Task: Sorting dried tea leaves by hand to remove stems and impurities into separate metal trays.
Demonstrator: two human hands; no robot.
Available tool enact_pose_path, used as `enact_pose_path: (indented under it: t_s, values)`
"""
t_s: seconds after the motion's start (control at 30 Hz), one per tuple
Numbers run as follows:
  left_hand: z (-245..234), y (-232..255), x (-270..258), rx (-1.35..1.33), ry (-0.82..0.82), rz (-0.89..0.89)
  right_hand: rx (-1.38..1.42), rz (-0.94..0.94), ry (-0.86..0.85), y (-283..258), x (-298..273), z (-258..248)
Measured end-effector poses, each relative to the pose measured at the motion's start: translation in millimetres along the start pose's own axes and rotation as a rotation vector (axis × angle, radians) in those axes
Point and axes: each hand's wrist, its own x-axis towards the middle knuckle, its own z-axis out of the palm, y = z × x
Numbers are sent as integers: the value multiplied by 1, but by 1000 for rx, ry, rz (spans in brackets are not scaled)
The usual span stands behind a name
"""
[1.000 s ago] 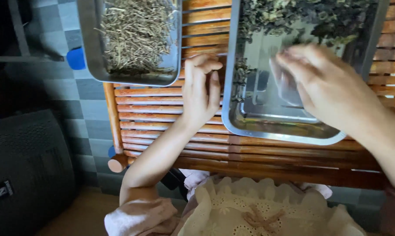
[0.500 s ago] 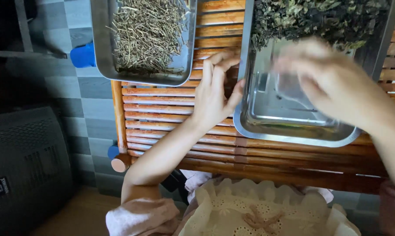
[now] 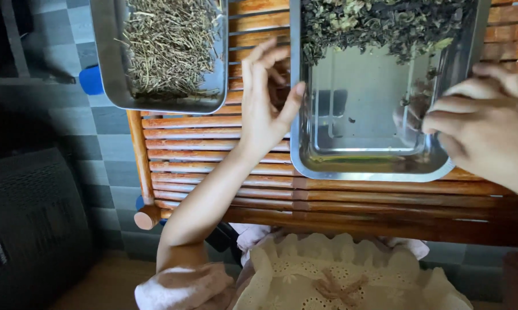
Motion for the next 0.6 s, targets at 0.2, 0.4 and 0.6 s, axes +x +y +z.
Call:
enact_pose_path:
  t_s: [0.2,0.4,0.6]
  values:
    - [4,-8,17,9,44,11,-291,81,134,-11,19,2]
    - [-2,-8,18,-8,10,11,-457,118,108,-42,37,-16]
    - [-5,-9,20,-3,-7,2,339,-166,176,-13,24,-18]
